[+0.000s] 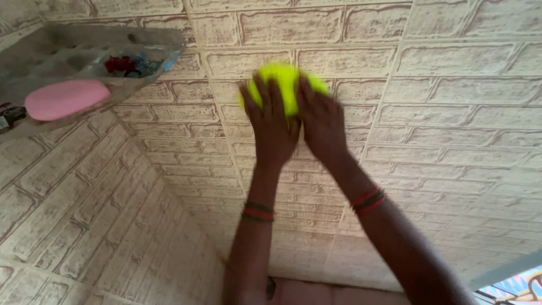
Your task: The person wipes a tiled wall with a yellow cloth, moving the cloth in circular and back-and-forth motions across the surface. The person cleans around pipes and a wall-mounted shelf, continuing the wiping action throughout the clip.
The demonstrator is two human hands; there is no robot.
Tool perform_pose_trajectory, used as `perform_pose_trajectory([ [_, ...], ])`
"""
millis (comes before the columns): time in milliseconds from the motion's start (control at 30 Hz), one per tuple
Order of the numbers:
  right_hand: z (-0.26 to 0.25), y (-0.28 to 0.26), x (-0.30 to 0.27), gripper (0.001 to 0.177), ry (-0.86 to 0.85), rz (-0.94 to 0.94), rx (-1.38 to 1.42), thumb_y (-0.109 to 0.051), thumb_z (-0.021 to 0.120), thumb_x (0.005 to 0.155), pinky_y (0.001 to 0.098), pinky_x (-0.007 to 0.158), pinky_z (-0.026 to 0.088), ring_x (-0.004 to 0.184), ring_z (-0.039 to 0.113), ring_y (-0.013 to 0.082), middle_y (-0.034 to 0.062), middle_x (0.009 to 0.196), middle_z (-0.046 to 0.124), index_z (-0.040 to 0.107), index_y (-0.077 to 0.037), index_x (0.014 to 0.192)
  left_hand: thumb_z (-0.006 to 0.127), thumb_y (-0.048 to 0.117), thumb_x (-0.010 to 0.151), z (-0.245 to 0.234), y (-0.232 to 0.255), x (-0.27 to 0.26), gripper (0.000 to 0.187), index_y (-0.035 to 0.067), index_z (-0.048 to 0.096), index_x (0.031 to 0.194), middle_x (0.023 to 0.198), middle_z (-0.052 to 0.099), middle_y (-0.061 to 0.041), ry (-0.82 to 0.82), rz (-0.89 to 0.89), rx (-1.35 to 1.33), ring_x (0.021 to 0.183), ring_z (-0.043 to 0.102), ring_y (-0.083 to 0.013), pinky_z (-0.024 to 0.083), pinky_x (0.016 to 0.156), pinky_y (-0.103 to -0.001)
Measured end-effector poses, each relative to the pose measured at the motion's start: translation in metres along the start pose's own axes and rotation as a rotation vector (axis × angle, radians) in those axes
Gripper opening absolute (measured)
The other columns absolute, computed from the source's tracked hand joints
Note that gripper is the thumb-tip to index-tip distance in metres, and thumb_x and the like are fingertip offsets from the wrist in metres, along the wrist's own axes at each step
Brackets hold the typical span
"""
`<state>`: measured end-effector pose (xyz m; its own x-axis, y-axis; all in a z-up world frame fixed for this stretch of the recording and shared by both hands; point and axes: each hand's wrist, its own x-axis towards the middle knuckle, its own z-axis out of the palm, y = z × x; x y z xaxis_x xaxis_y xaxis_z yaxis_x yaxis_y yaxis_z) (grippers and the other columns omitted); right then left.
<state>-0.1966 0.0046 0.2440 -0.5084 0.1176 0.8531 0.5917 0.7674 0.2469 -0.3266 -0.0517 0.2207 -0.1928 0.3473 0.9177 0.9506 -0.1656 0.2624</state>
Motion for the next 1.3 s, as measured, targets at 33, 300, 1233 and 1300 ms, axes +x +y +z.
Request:
perform_pose_trajectory([
  [33, -0.009, 0.003, 0.026, 0.061, 0.053, -0.038, -0.034, -0.007, 0.063, 0.095, 0.0456, 0.110, 0.042, 0.129, 0.054, 0.0304, 0.0086, 0.165, 0.043, 0.051, -0.006, 0.155, 0.069, 0.030, 0.098, -0.009, -0.001, 0.028, 0.091, -0.002, 0.015, 0.164, 0.171, -0.002, -0.025, 0.044, 0.030, -0.004, 0.156, -0.008, -0.0541, 0.010, 0.128, -0.067],
  [300, -0.025, -0.017, 0.092, 0.064, 0.183, -0.121, -0.121, -0.016, 0.064, 0.099, 0.0449, 0.111, 0.036, 0.132, 0.052, 0.0228, 0.0010, 0.167, 0.040, 0.045, -0.011, 0.160, 0.064, 0.019, 0.102, -0.037, -0.012, 0.067, 0.086, -0.001, 0.013, 0.167, 0.176, -0.001, -0.022, 0.147, -0.002, -0.016, 0.164, -0.005, -0.0481, 0.011, 0.137, -0.060],
  [1233, -0.064, 0.034, 0.086, 0.056, 0.182, -0.323, -0.219, -0.011, 0.064, 0.099, 0.0419, 0.107, 0.038, 0.128, 0.055, 0.0196, 0.0016, 0.166, 0.047, 0.055, -0.007, 0.154, 0.062, 0.023, 0.103, -0.010, 0.029, 0.068, 0.086, -0.009, 0.010, 0.163, 0.170, -0.005, -0.033, 0.140, -0.021, -0.053, 0.159, -0.008, -0.0565, 0.009, 0.130, -0.068],
  [1300, -0.062, 0.055, 0.058, 0.054, 0.185, -0.267, -0.289, -0.011, 0.063, 0.100, 0.0416, 0.108, 0.036, 0.125, 0.054, 0.0196, 0.0024, 0.167, 0.048, 0.057, -0.006, 0.154, 0.062, 0.025, 0.101, 0.006, 0.043, 0.057, 0.085, -0.008, 0.013, 0.162, 0.170, -0.001, -0.034, 0.098, 0.028, -0.033, 0.158, -0.003, -0.0581, 0.012, 0.129, -0.069],
])
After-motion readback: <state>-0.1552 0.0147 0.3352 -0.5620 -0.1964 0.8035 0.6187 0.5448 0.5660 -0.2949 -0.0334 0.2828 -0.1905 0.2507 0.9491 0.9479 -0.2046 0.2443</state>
